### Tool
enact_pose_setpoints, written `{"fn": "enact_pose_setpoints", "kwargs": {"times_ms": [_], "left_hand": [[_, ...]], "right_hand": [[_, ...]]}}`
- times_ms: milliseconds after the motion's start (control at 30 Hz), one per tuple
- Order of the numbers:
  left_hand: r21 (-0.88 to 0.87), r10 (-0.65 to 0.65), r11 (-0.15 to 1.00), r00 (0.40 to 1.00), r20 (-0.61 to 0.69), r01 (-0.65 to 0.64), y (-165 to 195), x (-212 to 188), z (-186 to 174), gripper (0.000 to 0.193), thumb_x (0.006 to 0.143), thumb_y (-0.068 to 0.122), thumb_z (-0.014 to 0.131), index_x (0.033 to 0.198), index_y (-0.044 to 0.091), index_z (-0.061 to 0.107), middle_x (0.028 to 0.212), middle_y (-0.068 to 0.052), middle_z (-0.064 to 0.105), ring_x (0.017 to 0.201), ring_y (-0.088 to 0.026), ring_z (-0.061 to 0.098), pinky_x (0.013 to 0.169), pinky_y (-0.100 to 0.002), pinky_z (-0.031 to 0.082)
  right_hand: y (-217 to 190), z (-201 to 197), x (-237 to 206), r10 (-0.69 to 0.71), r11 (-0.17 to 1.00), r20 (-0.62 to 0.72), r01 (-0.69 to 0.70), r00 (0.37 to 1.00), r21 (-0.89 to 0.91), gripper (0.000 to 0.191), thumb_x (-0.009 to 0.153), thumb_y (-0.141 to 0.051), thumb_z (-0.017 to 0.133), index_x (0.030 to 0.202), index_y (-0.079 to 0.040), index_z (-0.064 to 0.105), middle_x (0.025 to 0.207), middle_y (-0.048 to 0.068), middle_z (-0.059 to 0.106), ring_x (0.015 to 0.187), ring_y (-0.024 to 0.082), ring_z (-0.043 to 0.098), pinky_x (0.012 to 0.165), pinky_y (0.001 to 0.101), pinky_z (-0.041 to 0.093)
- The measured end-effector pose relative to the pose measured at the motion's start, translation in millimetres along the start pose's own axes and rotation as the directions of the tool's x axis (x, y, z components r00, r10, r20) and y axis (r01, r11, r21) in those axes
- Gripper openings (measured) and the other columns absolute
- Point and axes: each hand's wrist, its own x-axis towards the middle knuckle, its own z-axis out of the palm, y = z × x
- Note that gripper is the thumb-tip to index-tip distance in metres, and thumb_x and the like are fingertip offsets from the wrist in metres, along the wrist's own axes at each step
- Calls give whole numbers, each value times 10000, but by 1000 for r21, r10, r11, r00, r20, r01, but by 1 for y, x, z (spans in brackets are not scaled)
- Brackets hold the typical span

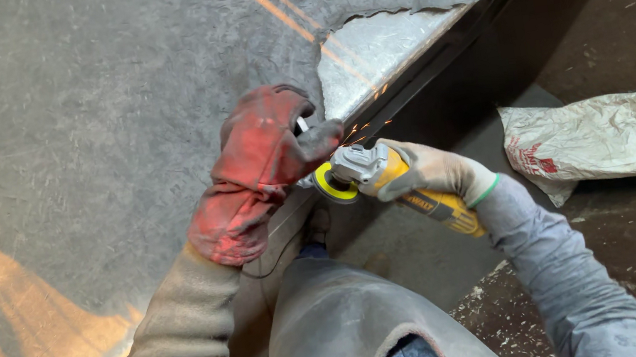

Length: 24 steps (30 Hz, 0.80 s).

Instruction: The person uses an angle grinder to grind and deburr small metal bracket castings on a workbench, producing sparks. They hold each bracket with a gloved hand, grind its edges and surfaces, set finished pieces aside, and pick up the next bracket to continue grinding.

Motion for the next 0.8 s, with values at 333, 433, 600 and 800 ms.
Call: {"fn": "enact_pose_setpoints", "kwargs": {"times_ms": [333,433,600,800], "left_hand": [[191,-510,844,860,1,501,26,29,15,475,759,568,784,687,101,731,702,-157,679,706,-399,663,645,-490,537],[179,-566,811,825,-7,558,25,34,15,469,756,585,771,718,119,742,703,-161,684,698,-396,670,653,-479,547],[183,-707,699,707,32,691,23,40,16,510,771,608,750,726,101,729,714,-168,674,687,-387,667,656,-473,541],[197,-646,749,763,10,632,23,36,16,488,776,603,752,729,117,745,723,-152,685,705,-385,666,650,-466,540]], "right_hand": [[81,48,-15,-200,923,-236,264,951,281,649,690,-44,836,1277,-67,560,1144,24,668,1060,135,635,935,319,531],[98,59,-7,-255,913,-241,315,936,259,614,699,-32,844,1241,-78,559,1147,9,651,1081,118,618,962,309,509],[102,66,-9,-236,945,-285,287,929,154,566,709,-49,863,1204,-84,589,1115,9,651,1057,109,609,942,304,510],[77,67,-21,-153,960,-549,256,821,115,540,711,-111,874,1168,-79,587,979,3,713,857,139,654,742,318,542]]}}
